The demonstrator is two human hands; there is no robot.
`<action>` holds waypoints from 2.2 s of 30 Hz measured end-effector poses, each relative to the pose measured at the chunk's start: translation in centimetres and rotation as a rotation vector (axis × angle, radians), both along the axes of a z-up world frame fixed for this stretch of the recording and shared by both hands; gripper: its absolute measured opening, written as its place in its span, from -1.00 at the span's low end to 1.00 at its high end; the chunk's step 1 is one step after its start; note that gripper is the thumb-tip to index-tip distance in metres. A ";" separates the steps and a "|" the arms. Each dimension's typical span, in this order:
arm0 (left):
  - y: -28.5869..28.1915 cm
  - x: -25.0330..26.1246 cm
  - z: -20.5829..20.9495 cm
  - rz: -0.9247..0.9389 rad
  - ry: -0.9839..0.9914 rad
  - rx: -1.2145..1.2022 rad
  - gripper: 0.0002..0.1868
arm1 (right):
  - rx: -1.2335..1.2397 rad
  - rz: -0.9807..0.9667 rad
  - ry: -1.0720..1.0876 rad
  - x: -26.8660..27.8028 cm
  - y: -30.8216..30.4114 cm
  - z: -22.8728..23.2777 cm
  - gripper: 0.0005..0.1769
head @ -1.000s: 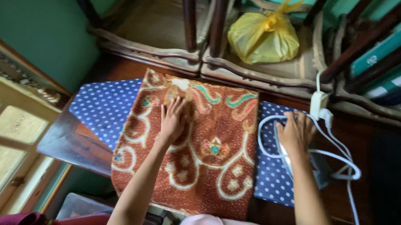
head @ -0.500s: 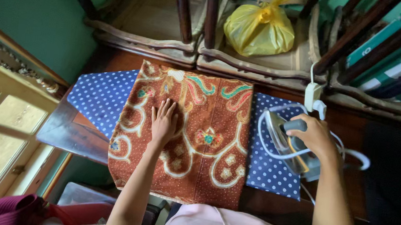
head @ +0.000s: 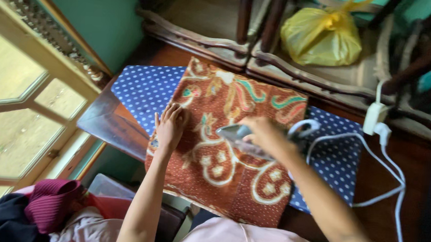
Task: The person irons a patterned piece of fabric on a blue polka-dotted ironing board. They repeatedly smooth the fabric with their hands, use an iron to press it, and fold the fabric into a smaller rectangle.
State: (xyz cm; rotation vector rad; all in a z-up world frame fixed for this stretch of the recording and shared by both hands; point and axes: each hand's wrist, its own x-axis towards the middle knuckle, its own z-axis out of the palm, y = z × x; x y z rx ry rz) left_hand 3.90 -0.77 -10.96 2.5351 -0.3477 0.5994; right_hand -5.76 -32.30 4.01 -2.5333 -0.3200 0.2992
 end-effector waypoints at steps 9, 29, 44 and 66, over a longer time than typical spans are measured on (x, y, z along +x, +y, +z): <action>2.3 2.5 1.9 0.124 0.051 -0.130 -0.65 | -0.243 -0.084 -0.371 8.8 5.5 -5.2 -0.33; 3.3 2.2 3.7 0.057 0.135 -0.403 -0.80 | -0.369 -0.146 -0.166 22.9 10.0 -6.9 -0.36; 3.2 2.3 4.1 0.104 0.247 -0.481 -0.76 | -0.350 0.074 -0.111 10.3 12.8 -4.5 -0.36; 3.4 2.0 4.0 0.079 0.141 -0.330 -0.80 | -0.361 -0.049 -0.215 4.0 10.9 -4.6 -0.25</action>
